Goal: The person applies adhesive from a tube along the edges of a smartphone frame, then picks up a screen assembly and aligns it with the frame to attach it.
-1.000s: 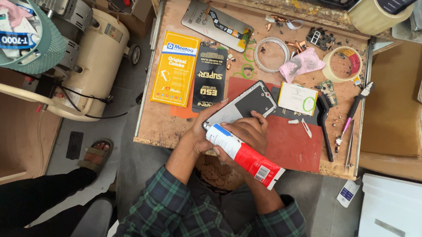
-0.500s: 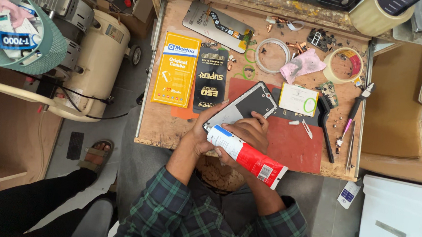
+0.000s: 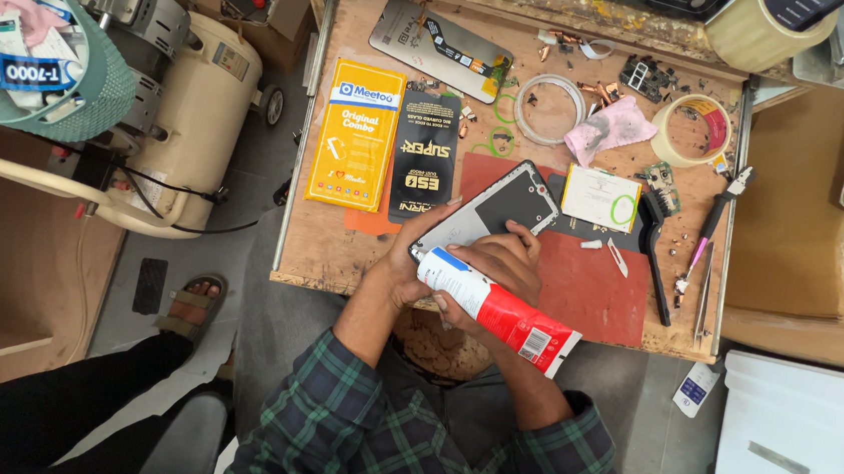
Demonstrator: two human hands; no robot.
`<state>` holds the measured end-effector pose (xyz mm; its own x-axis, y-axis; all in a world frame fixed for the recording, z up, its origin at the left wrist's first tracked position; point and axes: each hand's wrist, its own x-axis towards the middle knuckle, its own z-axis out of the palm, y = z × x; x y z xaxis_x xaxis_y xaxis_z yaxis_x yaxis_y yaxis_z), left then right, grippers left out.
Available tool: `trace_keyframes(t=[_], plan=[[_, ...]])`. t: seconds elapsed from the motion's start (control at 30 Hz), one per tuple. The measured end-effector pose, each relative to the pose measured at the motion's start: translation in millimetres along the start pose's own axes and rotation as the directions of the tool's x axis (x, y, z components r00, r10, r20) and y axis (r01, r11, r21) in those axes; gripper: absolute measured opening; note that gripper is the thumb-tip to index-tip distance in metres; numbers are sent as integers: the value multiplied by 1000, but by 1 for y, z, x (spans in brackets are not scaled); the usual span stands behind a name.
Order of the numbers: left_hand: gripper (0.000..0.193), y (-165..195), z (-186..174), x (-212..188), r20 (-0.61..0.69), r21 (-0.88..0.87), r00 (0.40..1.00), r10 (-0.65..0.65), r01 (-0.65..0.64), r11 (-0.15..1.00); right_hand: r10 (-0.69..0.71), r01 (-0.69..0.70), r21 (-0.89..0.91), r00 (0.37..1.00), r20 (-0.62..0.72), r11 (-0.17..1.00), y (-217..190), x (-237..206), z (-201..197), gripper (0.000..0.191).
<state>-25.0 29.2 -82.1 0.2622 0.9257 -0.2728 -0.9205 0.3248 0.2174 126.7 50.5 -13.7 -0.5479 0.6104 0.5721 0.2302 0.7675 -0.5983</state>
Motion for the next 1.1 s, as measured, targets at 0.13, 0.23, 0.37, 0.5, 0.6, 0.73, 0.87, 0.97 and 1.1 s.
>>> trace_keyframes(t=[0.13,0.23,0.37,0.5,0.6,0.73,0.87,0.97,1.1], plan=[[44,1,1,-1,24,-11,1000,-2,3,1000,14,-14,-15,1000,11,1000,0,-1,-1,46],[45,1,1,-1,27,4,1000,5,-5,1000,3,-3,-19,1000,12,1000,2,-1,-1,48],[46,0,0,0,33,3,999,13,-13,1000,7,-7,-12,1000,10,1000,3,-2,0,48],[46,0,0,-1,55,7,998,12,-12,1000,8,-8,-2,1000,5,1000,3,-2,-1,49],[46,1,0,-1,38,8,999,12,-12,1000,12,-12,8,1000,-7,1000,2,-2,0,48],[45,0,1,-1,44,13,999,22,-22,1000,11,-11,28,1000,0,1000,1,-1,-1,47],[44,1,1,-2,13,8,1000,9,-9,1000,12,-12,13,1000,15,1000,0,1,-2,46],[44,1,2,-1,11,15,1000,4,-4,1000,12,-12,6,1000,27,1000,0,1,-3,46],[44,1,3,-1,12,2,1000,7,-7,1000,21,-22,32,999,38,999,0,3,-5,45]])
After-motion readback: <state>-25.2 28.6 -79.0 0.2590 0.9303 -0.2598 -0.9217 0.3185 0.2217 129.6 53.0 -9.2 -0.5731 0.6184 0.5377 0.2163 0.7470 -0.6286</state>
